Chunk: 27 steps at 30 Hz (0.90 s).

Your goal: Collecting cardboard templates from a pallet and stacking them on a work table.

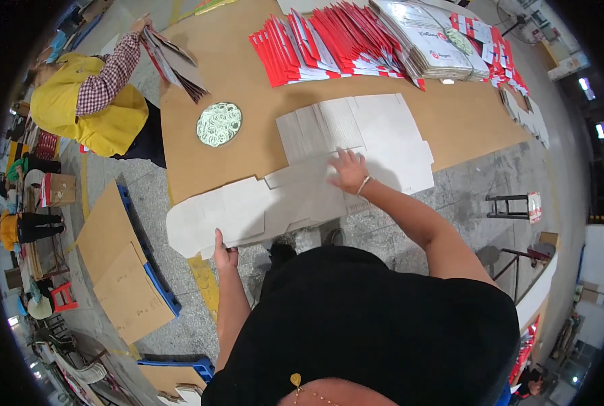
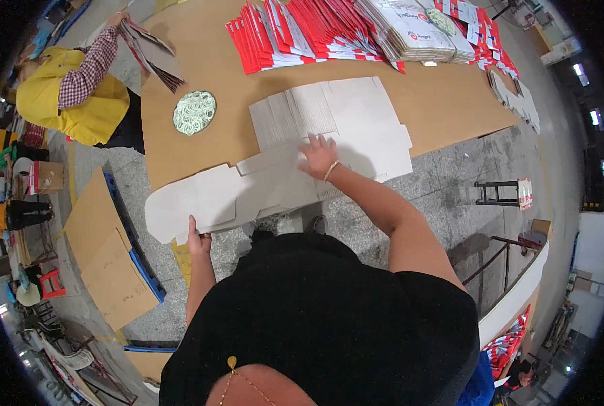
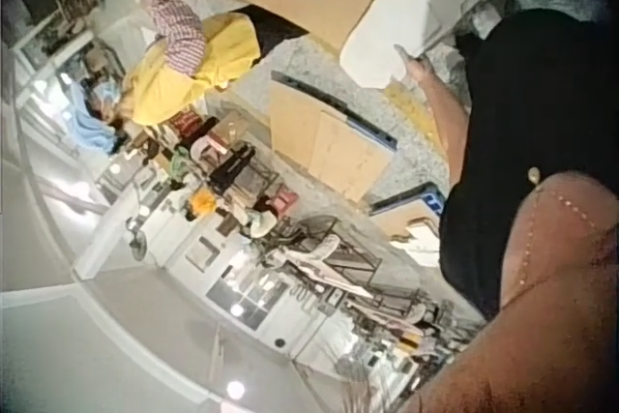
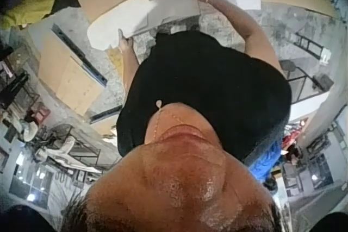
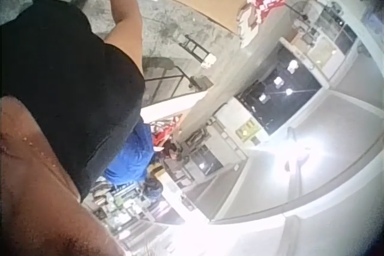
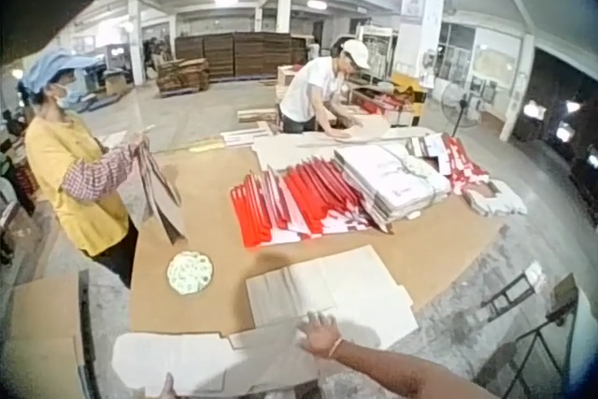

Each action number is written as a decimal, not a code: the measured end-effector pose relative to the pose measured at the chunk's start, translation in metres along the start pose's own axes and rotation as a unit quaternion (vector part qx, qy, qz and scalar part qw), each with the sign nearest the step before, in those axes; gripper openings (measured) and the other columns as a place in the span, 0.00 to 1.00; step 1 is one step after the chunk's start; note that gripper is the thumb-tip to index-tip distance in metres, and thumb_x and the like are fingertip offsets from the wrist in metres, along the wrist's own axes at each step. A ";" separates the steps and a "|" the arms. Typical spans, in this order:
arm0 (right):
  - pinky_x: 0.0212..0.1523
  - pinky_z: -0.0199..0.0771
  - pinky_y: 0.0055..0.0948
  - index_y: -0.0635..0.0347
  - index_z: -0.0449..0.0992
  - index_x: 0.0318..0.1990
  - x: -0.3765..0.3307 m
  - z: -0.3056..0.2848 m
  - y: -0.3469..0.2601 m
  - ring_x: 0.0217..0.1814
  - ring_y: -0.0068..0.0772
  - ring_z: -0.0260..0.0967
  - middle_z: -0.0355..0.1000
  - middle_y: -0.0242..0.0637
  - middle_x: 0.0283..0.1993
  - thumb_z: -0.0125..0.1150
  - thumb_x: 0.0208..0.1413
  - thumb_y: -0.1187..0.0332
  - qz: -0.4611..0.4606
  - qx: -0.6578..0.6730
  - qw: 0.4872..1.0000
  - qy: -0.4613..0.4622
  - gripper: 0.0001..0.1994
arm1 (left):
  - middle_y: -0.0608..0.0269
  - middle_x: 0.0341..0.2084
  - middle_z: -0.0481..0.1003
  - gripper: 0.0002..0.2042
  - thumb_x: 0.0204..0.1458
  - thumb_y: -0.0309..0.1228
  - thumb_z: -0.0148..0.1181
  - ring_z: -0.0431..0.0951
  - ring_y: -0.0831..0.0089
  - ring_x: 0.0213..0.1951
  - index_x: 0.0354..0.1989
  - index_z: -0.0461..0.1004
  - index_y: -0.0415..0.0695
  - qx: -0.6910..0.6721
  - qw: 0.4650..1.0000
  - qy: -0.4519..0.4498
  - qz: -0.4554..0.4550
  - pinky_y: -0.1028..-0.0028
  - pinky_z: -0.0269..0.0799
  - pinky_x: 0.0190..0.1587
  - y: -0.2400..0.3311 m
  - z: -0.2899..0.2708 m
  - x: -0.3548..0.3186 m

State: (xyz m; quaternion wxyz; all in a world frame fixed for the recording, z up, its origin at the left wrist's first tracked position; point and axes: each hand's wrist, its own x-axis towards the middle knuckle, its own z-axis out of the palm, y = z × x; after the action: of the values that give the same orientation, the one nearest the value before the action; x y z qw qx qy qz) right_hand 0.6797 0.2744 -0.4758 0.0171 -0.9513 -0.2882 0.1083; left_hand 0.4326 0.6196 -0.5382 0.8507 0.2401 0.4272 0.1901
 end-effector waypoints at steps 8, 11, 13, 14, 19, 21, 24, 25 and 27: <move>0.58 0.47 0.57 0.60 0.53 0.60 0.146 0.006 0.024 0.67 0.50 0.40 0.44 0.48 0.66 0.50 0.49 0.46 0.144 0.058 0.988 0.029 0.36 | 0.61 0.44 0.72 0.22 0.47 0.36 0.62 0.74 0.68 0.43 0.49 0.66 0.42 0.031 0.999 0.024 -0.027 0.70 0.73 0.43 0.002 0.003 -0.001; 0.58 0.46 0.58 0.61 0.48 0.62 0.157 0.000 -0.011 0.68 0.55 0.37 0.40 0.49 0.67 0.49 0.48 0.42 0.233 0.013 0.972 -0.029 0.40 | 0.61 0.44 0.72 0.23 0.47 0.39 0.61 0.73 0.68 0.43 0.50 0.66 0.42 0.033 0.998 0.033 -0.047 0.70 0.71 0.46 0.002 0.002 -0.003; 0.57 0.46 0.59 0.61 0.46 0.63 0.157 0.000 -0.016 0.68 0.57 0.35 0.37 0.50 0.67 0.49 0.47 0.41 0.264 -0.032 0.963 -0.043 0.43 | 0.61 0.44 0.72 0.23 0.47 0.39 0.61 0.73 0.68 0.44 0.50 0.66 0.42 0.032 0.998 0.023 -0.047 0.69 0.71 0.47 0.003 0.003 -0.003; 0.58 0.45 0.60 0.61 0.45 0.63 0.159 0.001 -0.013 0.68 0.59 0.34 0.37 0.50 0.67 0.48 0.47 0.40 0.261 -0.035 0.963 -0.049 0.43 | 0.61 0.45 0.71 0.23 0.47 0.39 0.61 0.72 0.68 0.45 0.50 0.65 0.42 0.028 0.999 0.008 -0.046 0.69 0.70 0.47 0.002 0.004 -0.003; 0.60 0.41 0.60 0.58 0.42 0.65 0.150 0.000 -0.019 0.68 0.62 0.31 0.34 0.52 0.68 0.47 0.49 0.41 0.256 -0.027 0.964 -0.061 0.43 | 0.62 0.47 0.70 0.22 0.50 0.39 0.58 0.69 0.66 0.49 0.51 0.65 0.44 0.028 0.998 0.010 -0.056 0.66 0.66 0.52 0.001 0.003 -0.002; 0.60 0.40 0.59 0.54 0.43 0.65 0.148 0.005 -0.032 0.68 0.62 0.31 0.33 0.51 0.68 0.45 0.49 0.40 0.251 -0.030 0.966 -0.056 0.41 | 0.61 0.48 0.69 0.22 0.50 0.40 0.58 0.68 0.65 0.50 0.52 0.64 0.44 0.020 0.998 0.009 -0.050 0.65 0.64 0.53 0.004 0.001 -0.003; 0.60 0.41 0.58 0.54 0.48 0.64 0.145 0.011 -0.072 0.68 0.57 0.35 0.41 0.49 0.67 0.44 0.48 0.39 0.167 -0.044 0.984 -0.052 0.40 | 0.59 0.51 0.66 0.25 0.52 0.42 0.55 0.66 0.63 0.52 0.55 0.61 0.43 0.021 0.998 -0.012 -0.053 0.62 0.60 0.55 0.001 -0.025 -0.008; 0.60 0.42 0.56 0.52 0.51 0.63 0.142 0.015 -0.075 0.68 0.53 0.37 0.45 0.48 0.66 0.44 0.49 0.39 0.115 -0.080 0.989 -0.046 0.38 | 0.59 0.52 0.65 0.26 0.52 0.42 0.55 0.66 0.62 0.51 0.57 0.60 0.42 0.022 0.998 -0.020 -0.061 0.62 0.60 0.54 0.001 -0.039 0.003; 0.60 0.44 0.54 0.50 0.59 0.59 0.135 0.020 -0.074 0.67 0.47 0.44 0.54 0.47 0.62 0.44 0.49 0.41 0.014 -0.091 0.994 -0.052 0.33 | 0.57 0.51 0.65 0.27 0.50 0.41 0.57 0.65 0.65 0.52 0.56 0.60 0.43 0.021 0.997 0.040 -0.057 0.61 0.61 0.52 -0.008 -0.018 0.002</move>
State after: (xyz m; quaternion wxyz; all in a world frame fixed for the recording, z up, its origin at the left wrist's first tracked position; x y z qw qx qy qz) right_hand 0.7443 0.4097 -0.5151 -0.0864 -0.9459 -0.2841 0.1311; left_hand 0.4203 0.6186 -0.5533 0.8372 0.2248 0.4780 0.1418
